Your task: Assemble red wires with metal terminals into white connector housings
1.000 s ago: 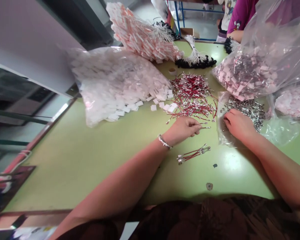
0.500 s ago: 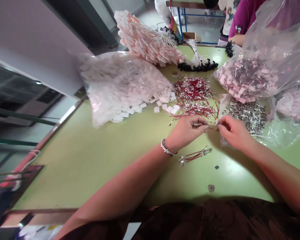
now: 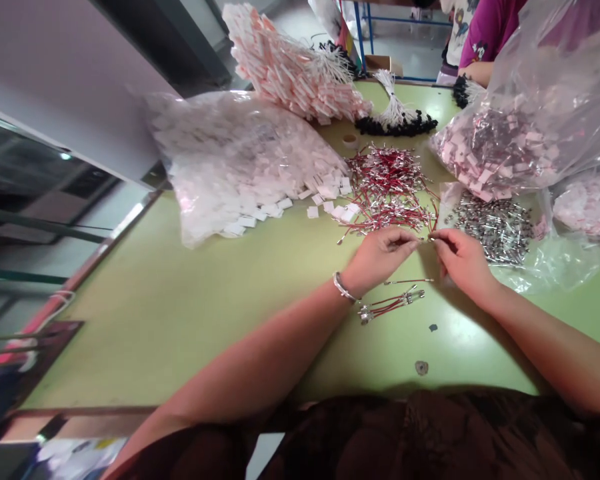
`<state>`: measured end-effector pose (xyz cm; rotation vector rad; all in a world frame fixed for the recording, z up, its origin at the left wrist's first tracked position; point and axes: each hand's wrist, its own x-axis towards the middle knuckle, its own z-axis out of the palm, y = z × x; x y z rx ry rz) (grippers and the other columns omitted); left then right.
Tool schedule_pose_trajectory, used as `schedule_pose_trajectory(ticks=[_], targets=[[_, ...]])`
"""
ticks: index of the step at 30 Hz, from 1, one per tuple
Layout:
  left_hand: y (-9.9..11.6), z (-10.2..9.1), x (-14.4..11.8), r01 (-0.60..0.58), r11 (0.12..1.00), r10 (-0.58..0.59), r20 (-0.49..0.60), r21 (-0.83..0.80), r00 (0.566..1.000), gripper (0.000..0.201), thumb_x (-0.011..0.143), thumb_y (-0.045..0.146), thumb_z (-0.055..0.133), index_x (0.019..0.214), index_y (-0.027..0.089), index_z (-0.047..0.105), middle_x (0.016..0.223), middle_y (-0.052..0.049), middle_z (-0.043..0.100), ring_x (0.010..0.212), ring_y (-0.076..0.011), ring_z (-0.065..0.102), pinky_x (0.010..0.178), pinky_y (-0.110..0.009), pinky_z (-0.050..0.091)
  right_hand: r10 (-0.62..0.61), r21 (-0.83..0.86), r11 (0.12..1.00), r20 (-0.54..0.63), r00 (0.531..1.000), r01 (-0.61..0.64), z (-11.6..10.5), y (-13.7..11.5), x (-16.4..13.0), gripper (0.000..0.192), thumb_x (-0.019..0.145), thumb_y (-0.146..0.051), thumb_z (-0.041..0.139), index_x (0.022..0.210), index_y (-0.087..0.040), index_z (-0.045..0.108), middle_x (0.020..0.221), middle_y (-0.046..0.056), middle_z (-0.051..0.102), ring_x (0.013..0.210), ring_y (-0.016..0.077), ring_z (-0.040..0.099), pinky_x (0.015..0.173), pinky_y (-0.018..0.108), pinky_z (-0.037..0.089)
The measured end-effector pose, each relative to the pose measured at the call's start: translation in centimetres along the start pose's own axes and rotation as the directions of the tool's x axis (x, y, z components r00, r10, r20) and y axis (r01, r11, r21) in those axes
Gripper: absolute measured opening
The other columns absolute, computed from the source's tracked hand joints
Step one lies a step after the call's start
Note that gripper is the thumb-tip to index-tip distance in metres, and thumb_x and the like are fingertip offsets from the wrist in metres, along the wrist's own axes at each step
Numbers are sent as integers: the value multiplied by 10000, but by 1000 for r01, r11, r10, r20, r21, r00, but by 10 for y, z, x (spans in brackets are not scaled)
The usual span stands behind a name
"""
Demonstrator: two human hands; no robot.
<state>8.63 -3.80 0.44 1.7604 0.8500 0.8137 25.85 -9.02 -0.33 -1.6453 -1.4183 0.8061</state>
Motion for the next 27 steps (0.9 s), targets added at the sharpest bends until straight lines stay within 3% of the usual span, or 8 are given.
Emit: schedule_pose_trajectory(ticks=[3, 5, 10, 13, 16, 20, 23, 27], targets=[[1, -4, -2, -192, 948, 136, 224, 254, 965, 139, 809, 302, 622, 842, 177, 672, 823, -41, 644, 796, -154, 566, 743, -305, 472, 41, 112, 993, -76, 996, -33, -9, -3, 2, 201, 840, -291, 538, 957, -205, 677, 544, -50, 505, 419, 96, 428, 452, 259, 361], [1, 0, -5, -258, 882, 125, 331, 395, 935, 157, 787, 310, 657, 873, 180, 674, 846, -52, 633, 867, -191, 558, 796, -343, 466, 18, 136, 991, -109, 994, -3, -16, -6, 2, 198, 826, -299, 565, 945, -218, 701, 564, -46, 514, 444, 88, 424, 443, 247, 354], [-4, 24, -11, -238, 777, 10, 367, 583, 930, 75, 814, 199, 607, 776, 154, 653, 814, -67, 592, 854, -215, 543, 805, -373, 460, 26, 164, 986, -84, 996, -12, -27, -15, 1, 212, 805, -274, 573, 948, -220, 721, 675, -11, 607, 515, 87, 492, 441, 232, 398], [-4, 26, -9, -156, 862, 10, 290, 483, 957, 105, 808, 177, 599, 706, 159, 610, 790, -46, 590, 813, -187, 544, 786, -351, 462, 85, 138, 987, -6, 996, -83, -25, -16, -2, 236, 787, -258, 579, 970, -190, 711, 641, -8, 623, 494, 90, 513, 460, 246, 438], [0, 17, -5, 38, 981, -65, 139, 189, 988, 74, 832, 187, 550, 764, 169, 575, 775, -21, 604, 722, -133, 543, 705, -291, 463, 123, 139, 982, 55, 991, -130, -21, -14, -5, 214, 786, -288, 576, 904, -163, 704, 608, -3, 617, 475, 98, 525, 471, 265, 463], [3, 8, -3, 267, 953, -259, 74, -142, 963, 102, 882, 258, 491, 837, 173, 526, 612, 27, 544, 521, -85, 450, 530, -228, 385, 86, 132, 987, 43, 995, -91, -16, -11, -7, 183, 799, -320, 566, 835, -175, 671, 615, -10, 607, 457, 82, 496, 440, 242, 420], [4, 8, -4, 247, 959, -233, 108, -139, 967, 124, 876, 269, 505, 852, 165, 567, 605, 31, 545, 544, -84, 457, 540, -220, 373, 39, 81, 996, 41, 998, -42, -13, -10, -8, 173, 813, -317, 549, 840, -189, 661, 585, -28, 585, 449, 78, 474, 455, 238, 402], [2, 10, -6, 184, 982, -177, 135, -42, 975, 259, 885, 327, 496, 708, 161, 587, 626, 22, 563, 585, -87, 478, 586, -225, 395, -35, 19, 999, 74, 997, 34, -10, -7, -10, 193, 842, -338, 516, 841, -203, 655, 608, -24, 597, 500, 102, 512, 522, 261, 423]])
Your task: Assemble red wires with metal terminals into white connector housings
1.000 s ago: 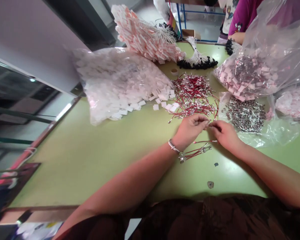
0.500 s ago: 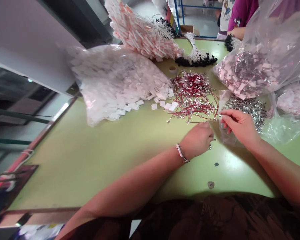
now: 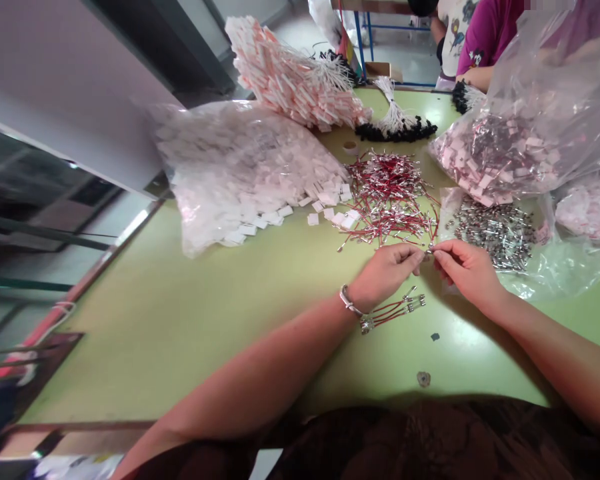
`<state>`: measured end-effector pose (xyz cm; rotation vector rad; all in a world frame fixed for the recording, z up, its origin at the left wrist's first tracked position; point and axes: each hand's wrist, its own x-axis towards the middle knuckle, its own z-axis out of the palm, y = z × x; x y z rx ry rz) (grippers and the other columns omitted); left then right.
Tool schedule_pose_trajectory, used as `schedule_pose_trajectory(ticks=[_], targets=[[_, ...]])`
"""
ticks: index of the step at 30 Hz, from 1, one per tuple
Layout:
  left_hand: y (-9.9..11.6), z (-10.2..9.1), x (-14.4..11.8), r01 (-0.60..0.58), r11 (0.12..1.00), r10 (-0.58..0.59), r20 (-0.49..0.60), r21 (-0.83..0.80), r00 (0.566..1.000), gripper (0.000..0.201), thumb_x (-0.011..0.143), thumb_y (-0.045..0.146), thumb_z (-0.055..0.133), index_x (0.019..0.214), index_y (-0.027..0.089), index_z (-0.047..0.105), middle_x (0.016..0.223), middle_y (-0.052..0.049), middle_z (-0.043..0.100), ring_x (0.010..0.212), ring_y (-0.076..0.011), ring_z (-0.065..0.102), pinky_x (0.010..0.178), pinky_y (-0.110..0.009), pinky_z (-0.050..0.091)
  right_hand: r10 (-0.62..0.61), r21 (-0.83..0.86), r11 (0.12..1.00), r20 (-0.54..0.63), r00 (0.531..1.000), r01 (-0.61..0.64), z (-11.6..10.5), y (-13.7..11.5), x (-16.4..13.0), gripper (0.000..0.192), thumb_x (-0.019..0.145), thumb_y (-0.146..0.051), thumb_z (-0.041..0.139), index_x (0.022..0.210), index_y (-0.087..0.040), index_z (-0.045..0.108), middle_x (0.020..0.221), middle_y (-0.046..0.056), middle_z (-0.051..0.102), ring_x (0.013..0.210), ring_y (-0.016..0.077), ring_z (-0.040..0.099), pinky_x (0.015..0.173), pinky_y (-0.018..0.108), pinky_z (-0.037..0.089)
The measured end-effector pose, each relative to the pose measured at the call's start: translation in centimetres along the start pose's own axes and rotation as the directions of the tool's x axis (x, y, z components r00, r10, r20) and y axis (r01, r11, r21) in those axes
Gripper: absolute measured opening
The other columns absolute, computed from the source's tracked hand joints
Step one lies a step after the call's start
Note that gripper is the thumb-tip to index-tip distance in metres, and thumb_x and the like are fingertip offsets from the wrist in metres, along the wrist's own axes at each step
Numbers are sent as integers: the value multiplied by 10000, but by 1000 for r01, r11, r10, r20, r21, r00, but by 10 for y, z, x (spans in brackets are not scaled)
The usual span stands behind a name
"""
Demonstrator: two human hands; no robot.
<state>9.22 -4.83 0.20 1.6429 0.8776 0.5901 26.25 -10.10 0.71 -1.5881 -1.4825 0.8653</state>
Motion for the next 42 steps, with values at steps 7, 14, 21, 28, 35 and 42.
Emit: schedule_pose_trajectory(ticks=[7, 14, 21, 28, 35, 42], targets=[[-14, -1, -3, -235, 874, 264, -10, 427, 964, 225, 883, 275, 503, 747, 164, 644, 663, -17, 611, 632, -126, 534, 622, -253, 417, -42, -213, 974, 159, 986, 76, -8, 0, -1, 191, 827, -306, 509, 708, -203, 617, 581, -21, 601, 551, 122, 528, 569, 266, 401], [-17, 1, -8, -484, 601, 382, 304, 636, 873, 301, 940, 252, 405, 800, 154, 652, 715, -56, 629, 649, -155, 552, 616, -277, 407, 165, -221, 970, 313, 935, -97, -11, -4, -9, 275, 829, -297, 501, 572, -208, 543, 454, -35, 542, 411, 105, 449, 486, 259, 360], [-6, -31, 7, -211, 707, 283, 4, 675, 959, 174, 872, 297, 561, 837, 167, 671, 807, -57, 626, 817, -192, 552, 771, -336, 443, -159, -401, 862, 367, 917, 310, -3, -6, -13, 233, 898, -295, 489, 814, -226, 695, 721, 27, 676, 624, 140, 558, 611, 285, 405], [-16, -30, 14, -144, 435, 173, 75, 889, 982, 183, 862, 138, 469, 750, 141, 614, 872, -112, 551, 877, -260, 496, 778, -402, 418, -230, -624, 728, 168, 959, 284, -30, -4, 7, 317, 922, -355, 448, 806, -211, 705, 794, 52, 640, 720, 170, 565, 623, 302, 391], [6, -41, 14, -159, 707, 287, -75, 689, 955, 134, 853, 142, 461, 738, 175, 521, 802, -62, 566, 795, -195, 499, 759, -358, 414, -112, -808, 572, 93, 989, 141, -45, 15, 25, 204, 864, -313, 527, 853, -210, 703, 874, 64, 621, 731, 185, 556, 551, 297, 332], [0, -57, 23, 52, 997, -22, -411, 60, 912, 66, 803, 202, 554, 867, 185, 553, 621, 19, 573, 546, -106, 524, 541, -235, 405, -137, -862, 481, 108, 985, 162, -29, 16, 19, 220, 878, -250, 460, 786, -169, 642, 872, 103, 596, 695, 196, 536, 525, 310, 288]])
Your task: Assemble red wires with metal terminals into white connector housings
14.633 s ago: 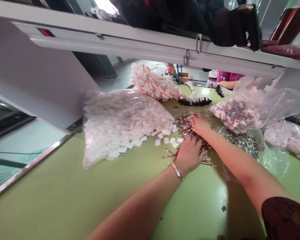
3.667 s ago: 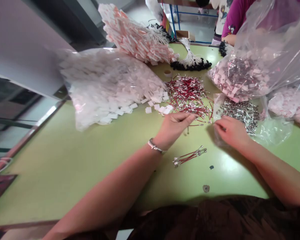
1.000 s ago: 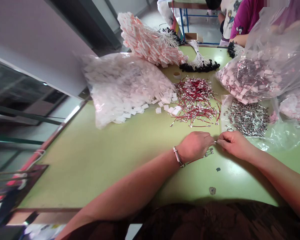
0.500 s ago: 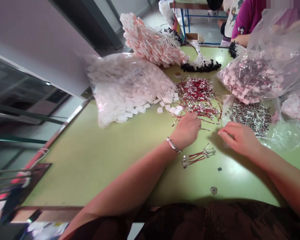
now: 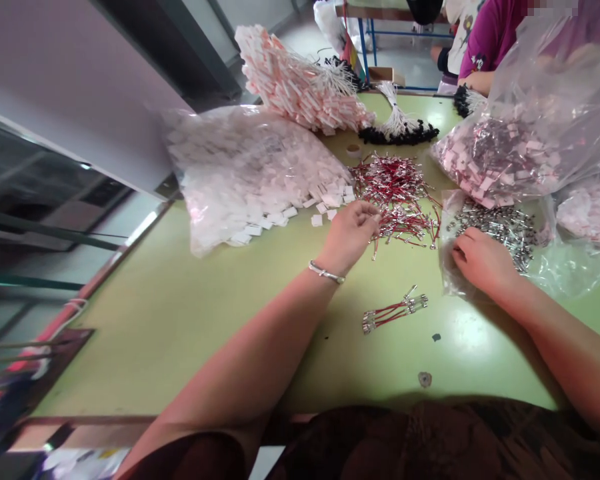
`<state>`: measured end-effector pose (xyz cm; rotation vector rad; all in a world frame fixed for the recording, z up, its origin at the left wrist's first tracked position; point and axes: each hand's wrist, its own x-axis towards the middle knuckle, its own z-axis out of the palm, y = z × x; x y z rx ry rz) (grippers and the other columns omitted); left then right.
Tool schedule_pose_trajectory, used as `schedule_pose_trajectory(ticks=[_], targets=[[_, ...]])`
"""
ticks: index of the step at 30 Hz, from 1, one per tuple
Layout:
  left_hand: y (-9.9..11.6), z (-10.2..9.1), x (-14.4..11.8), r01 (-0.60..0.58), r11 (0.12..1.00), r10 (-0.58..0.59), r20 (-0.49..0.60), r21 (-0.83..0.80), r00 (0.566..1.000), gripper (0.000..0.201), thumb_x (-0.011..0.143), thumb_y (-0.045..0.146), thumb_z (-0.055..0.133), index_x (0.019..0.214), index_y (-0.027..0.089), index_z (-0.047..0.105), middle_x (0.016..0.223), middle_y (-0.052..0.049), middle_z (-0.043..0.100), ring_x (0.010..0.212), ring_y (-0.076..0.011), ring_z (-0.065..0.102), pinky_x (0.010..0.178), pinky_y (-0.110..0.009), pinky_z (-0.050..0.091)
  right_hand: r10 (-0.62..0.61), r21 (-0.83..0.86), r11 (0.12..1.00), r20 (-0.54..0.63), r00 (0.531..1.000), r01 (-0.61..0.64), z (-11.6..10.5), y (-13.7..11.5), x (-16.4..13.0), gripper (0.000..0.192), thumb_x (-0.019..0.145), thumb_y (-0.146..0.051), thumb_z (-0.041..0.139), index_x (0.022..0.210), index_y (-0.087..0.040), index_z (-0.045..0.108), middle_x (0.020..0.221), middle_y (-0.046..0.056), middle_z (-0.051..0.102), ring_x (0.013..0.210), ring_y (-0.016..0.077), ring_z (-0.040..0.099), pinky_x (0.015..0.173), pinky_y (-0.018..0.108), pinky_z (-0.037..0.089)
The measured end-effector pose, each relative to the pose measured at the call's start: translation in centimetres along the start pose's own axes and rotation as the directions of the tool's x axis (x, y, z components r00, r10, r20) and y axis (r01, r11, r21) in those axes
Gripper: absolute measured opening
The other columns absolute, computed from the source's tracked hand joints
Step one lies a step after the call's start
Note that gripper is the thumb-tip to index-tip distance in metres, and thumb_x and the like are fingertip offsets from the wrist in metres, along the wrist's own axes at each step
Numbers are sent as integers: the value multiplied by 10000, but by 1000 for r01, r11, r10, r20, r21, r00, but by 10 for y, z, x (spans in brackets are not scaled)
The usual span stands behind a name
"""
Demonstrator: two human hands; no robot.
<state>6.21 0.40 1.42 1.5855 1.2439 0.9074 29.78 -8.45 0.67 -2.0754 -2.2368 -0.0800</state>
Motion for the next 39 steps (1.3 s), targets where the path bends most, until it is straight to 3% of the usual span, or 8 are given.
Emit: schedule_pose_trajectory(ticks=[5, 10, 13, 18, 24, 27, 33, 39], targets=[[3, 3, -6, -72, 993, 71, 13, 92, 997, 111, 777, 210, 575, 839, 178, 662, 569, 27, 550, 489, -85, 449, 485, -228, 353, 144, 303, 947, -102, 984, -107, -13, -4, -1, 199, 889, -296, 423, 899, -181, 585, 716, 54, 611, 586, 176, 511, 561, 313, 323], [22, 20, -31, -180, 979, 154, 223, 99, 963, 69, 729, 184, 620, 711, 170, 684, 662, -3, 660, 586, -98, 531, 557, -238, 421, 92, 611, 792, -89, 992, -18, -15, -26, -10, 202, 890, -341, 436, 907, -200, 581, 733, 36, 636, 618, 160, 536, 601, 294, 385], [26, 31, -43, -2, 995, 32, 308, -98, 951, 71, 742, 225, 639, 724, 161, 665, 606, 10, 623, 520, -79, 501, 506, -224, 411, 27, 697, 717, -34, 999, 4, -10, -41, -16, 178, 876, -310, 452, 884, -199, 592, 749, 32, 646, 650, 152, 550, 618, 282, 406], [17, 39, -47, 262, 881, -81, 419, -395, 904, 159, 737, 294, 676, 758, 143, 630, 570, 31, 545, 498, -62, 466, 485, -205, 390, -27, 698, 715, -27, 999, 38, 2, -51, -21, 198, 878, -292, 442, 833, -186, 603, 747, 45, 655, 645, 151, 553, 637, 291, 415], [11, 36, -42, -51, 975, 107, 258, -214, 960, 103, 818, 245, 584, 768, 156, 577, 698, 2, 569, 629, -88, 497, 580, -220, 418, 130, 754, 657, -95, 987, -14, -1, -37, -13, 145, 852, -287, 513, 855, -195, 625, 787, 32, 660, 697, 153, 571, 667, 300, 434], [10, 37, -42, -70, 983, 122, 319, -170, 940, 88, 862, 224, 497, 837, 159, 551, 649, 18, 543, 576, -86, 481, 548, -221, 400, 225, 800, 599, -129, 966, -33, -9, -33, -11, 147, 838, -307, 536, 850, -196, 630, 732, 19, 643, 645, 144, 555, 628, 296, 437], [9, 40, -46, -249, 968, 242, 364, -30, 899, 214, 889, 264, 469, 824, 154, 641, 654, 16, 560, 592, -87, 468, 563, -217, 383, 135, 807, 591, -113, 984, 12, -11, -38, -15, 162, 847, -305, 525, 852, -202, 649, 712, 6, 652, 638, 129, 572, 616, 281, 440], [4, 39, -45, -273, 959, 226, 386, 73, 895, 268, 894, 298, 476, 739, 159, 643, 648, 21, 583, 610, -92, 493, 583, -217, 393, 122, 796, 605, -109, 987, 14, -9, -38, -18, 175, 870, -308, 505, 848, -204, 645, 684, -4, 642, 607, 118, 563, 607, 273, 435]])
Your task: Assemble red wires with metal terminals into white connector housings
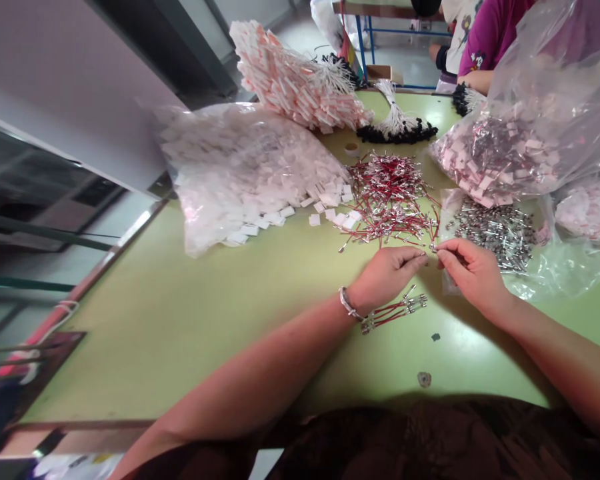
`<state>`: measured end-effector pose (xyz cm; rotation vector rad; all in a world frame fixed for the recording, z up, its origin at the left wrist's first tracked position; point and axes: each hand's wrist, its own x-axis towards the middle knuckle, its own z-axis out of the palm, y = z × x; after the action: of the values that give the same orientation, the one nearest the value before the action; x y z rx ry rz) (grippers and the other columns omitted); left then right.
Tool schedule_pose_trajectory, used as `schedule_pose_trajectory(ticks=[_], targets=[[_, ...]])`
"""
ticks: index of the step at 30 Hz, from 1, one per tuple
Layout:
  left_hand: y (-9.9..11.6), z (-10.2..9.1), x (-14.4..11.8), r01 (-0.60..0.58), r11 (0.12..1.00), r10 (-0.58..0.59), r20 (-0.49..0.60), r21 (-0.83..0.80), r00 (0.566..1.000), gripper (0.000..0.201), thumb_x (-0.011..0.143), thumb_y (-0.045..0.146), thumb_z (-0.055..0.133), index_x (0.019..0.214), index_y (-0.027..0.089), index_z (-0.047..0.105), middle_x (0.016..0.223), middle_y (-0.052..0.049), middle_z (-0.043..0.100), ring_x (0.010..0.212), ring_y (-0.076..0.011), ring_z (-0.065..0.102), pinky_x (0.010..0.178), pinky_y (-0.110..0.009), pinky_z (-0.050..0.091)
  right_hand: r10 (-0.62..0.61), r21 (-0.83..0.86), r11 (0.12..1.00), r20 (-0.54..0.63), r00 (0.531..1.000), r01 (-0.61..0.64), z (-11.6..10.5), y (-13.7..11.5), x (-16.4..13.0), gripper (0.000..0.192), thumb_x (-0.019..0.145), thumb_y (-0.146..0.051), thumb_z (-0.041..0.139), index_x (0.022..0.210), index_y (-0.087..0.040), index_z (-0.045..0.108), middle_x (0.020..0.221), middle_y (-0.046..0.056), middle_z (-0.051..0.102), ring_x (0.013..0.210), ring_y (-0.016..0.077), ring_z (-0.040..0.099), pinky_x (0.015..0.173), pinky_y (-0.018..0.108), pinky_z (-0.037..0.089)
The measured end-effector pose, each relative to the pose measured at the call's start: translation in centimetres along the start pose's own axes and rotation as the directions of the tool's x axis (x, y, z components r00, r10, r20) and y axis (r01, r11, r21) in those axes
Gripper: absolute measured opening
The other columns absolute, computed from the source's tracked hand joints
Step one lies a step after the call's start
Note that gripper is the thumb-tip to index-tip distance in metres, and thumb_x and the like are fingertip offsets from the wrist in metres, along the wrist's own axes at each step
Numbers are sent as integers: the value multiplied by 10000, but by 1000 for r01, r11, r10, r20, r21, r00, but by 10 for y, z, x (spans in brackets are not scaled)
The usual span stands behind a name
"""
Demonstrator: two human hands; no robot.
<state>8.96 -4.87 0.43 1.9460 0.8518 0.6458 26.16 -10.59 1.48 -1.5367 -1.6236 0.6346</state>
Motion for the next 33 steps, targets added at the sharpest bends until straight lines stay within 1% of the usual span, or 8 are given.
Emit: schedule_pose_trajectory(ticks=[7, 11, 13, 16, 19, 23, 26, 33], targets=[[-3, -2, -3, -77, 966, 53, 101, 248, 993, 331, 931, 320, 426, 715, 160, 618, 605, 25, 557, 575, -88, 474, 543, -206, 347, -60, -113, 991, 157, 986, 79, -5, 2, 2, 205, 877, -313, 486, 794, -205, 640, 645, -8, 633, 593, 117, 549, 603, 258, 407], [0, -4, -6, -220, 779, 87, 246, 587, 965, 289, 944, 285, 394, 823, 176, 633, 727, -11, 654, 627, -119, 541, 533, -233, 317, 9, -156, 987, 321, 947, 43, -13, 2, 1, 234, 860, -331, 485, 722, -200, 622, 555, -17, 597, 524, 115, 515, 551, 253, 373], [3, -2, -7, -295, 673, 62, 345, 678, 937, 218, 924, 240, 417, 902, 187, 627, 771, -21, 675, 645, -135, 572, 507, -246, 290, 51, -190, 981, 365, 930, 21, -15, 0, -1, 244, 846, -330, 485, 682, -197, 607, 557, -8, 595, 522, 119, 507, 539, 257, 358], [5, 1, -9, -350, 602, 27, 420, 717, 907, 165, 905, 220, 456, 956, 185, 609, 767, -26, 677, 653, -146, 594, 487, -261, 275, 113, -246, 969, 390, 914, -15, -16, -5, -3, 253, 833, -319, 486, 637, -194, 585, 550, -2, 584, 519, 122, 495, 538, 264, 347], [6, 2, -8, -333, 609, 16, 409, 719, 912, 187, 930, 242, 426, 943, 182, 603, 792, -26, 684, 670, -146, 603, 505, -261, 304, 152, -249, 967, 386, 910, -56, -17, -10, -2, 255, 835, -310, 485, 629, -196, 583, 552, -2, 589, 529, 123, 505, 548, 263, 353], [7, 0, -8, -301, 620, 16, 371, 725, 928, 231, 950, 249, 388, 918, 182, 607, 804, -27, 685, 671, -151, 606, 523, -264, 330, 87, -295, 955, 381, 921, 32, -18, -12, -2, 237, 855, -304, 473, 716, -194, 629, 619, 23, 636, 560, 134, 537, 571, 276, 355], [6, -1, -9, -348, 591, 39, 405, 728, 913, 179, 918, 221, 430, 924, 176, 604, 771, -37, 671, 654, -166, 601, 504, -272, 321, 74, -343, 937, 372, 925, 63, -15, -10, -4, 229, 854, -287, 477, 712, -191, 629, 634, 39, 645, 553, 142, 534, 557, 284, 346], [8, 5, -12, -426, 569, 60, 482, 703, 874, 150, 898, 188, 449, 884, 174, 598, 694, -34, 630, 609, -161, 577, 506, -258, 343, 132, -217, 975, 402, 906, -46, -10, -7, -5, 243, 818, -268, 526, 584, -204, 552, 511, -21, 574, 488, 114, 477, 510, 252, 356]])
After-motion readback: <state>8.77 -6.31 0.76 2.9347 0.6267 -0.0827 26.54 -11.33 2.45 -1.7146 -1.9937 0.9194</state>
